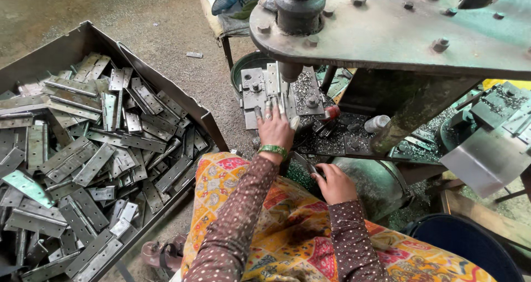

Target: The person picks metal parts from a bin, places them under a drill press, and operates the machine to drill holes. The person then removes the parts and places them back into the bin, repeating the process.

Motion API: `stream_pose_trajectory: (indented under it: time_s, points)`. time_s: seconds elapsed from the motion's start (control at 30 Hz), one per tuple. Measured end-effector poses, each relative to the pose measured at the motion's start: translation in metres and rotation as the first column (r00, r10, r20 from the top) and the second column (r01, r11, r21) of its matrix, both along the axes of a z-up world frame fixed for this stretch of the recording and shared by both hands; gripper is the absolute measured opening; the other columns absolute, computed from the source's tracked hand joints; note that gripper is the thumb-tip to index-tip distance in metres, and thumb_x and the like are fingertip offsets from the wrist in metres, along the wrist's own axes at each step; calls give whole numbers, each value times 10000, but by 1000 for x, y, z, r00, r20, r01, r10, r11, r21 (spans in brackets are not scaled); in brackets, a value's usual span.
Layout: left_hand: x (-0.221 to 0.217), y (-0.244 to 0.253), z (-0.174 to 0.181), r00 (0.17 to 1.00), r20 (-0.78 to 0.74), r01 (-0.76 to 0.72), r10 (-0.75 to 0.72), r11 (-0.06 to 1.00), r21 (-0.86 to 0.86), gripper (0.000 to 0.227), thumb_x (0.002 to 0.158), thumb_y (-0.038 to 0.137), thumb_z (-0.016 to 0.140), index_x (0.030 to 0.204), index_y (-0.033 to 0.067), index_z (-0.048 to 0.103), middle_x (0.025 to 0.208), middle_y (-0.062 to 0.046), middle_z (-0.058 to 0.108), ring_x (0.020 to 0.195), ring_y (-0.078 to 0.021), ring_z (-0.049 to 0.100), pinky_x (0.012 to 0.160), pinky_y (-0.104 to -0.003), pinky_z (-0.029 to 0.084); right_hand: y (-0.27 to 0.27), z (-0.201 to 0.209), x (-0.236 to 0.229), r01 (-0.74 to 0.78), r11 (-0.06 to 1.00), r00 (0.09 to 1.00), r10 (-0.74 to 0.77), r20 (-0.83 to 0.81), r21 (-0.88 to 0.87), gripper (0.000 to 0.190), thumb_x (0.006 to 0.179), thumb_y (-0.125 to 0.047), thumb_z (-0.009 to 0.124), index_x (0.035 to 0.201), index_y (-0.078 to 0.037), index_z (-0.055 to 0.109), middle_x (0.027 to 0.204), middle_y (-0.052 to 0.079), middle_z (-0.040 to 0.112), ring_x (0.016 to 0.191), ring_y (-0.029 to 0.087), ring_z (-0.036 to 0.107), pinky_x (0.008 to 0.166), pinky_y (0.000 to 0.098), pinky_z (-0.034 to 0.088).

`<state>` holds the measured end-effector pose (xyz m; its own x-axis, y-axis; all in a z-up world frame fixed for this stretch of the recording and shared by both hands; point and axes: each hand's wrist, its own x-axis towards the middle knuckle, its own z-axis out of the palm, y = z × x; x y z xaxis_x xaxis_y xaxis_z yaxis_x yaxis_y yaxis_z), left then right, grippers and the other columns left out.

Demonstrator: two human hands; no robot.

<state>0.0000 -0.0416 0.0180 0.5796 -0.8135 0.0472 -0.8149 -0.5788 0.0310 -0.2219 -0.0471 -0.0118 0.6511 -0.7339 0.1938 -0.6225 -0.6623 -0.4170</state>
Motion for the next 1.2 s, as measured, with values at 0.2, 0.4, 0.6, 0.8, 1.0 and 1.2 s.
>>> stream_pose_trajectory:
  time_s: [0.2,0.4,0.6,0.8,1.0,1.2]
  points:
    - [13,-7,1,999,4,34,-34,996,-81,446,981,189,379,1363,14,526,1576,-190,352,1417,-355,370,1149,-559,260,-8,-23,-3,-5,1000,996,4,-86,-12,396,872,-416,678,1170,-157,645,1060,37,705,847,272,702,702,403,568]
    - [16,-2,-2,997,2,82,-82,994,-77,424,978,166,366,1288,-20,587,1525,-239,411,1383,-380,414,1181,-541,262,-23,-106,-4,59,968,913,46,-405,243,509,862,-497,682,1202,-125,611,1027,126,708,869,324,705,764,441,570]
    - [14,7,-5,992,27,125,-124,992,-26,362,983,174,401,1204,0,629,1575,-233,363,1403,-364,405,1211,-553,219,-17,-135,-15,76,992,936,-37,-350,99,540,846,-476,659,1243,-117,584,983,162,718,842,350,719,770,458,593]
    - [17,16,-18,975,118,203,-189,971,-125,430,964,198,395,1294,3,590,1503,-209,416,1373,-371,414,1128,-570,301,-32,-67,9,186,924,833,31,-552,334,548,863,-524,698,1164,-74,616,943,153,740,856,301,744,804,432,592]
    - [31,-8,-24,994,-1,107,-107,993,-46,348,996,188,446,1249,29,625,1470,-197,498,1357,-352,474,1143,-539,315,-39,-77,9,158,941,831,37,-555,300,435,885,-466,634,1110,-95,660,898,116,770,790,283,778,744,428,632]
    - [27,3,-28,995,-49,73,-83,983,-170,278,980,154,489,1153,41,675,1484,-175,511,1299,-328,534,1140,-511,367,-16,-146,-14,107,987,871,-33,-489,123,439,944,-537,516,1176,-179,620,907,144,743,813,348,720,744,477,591]
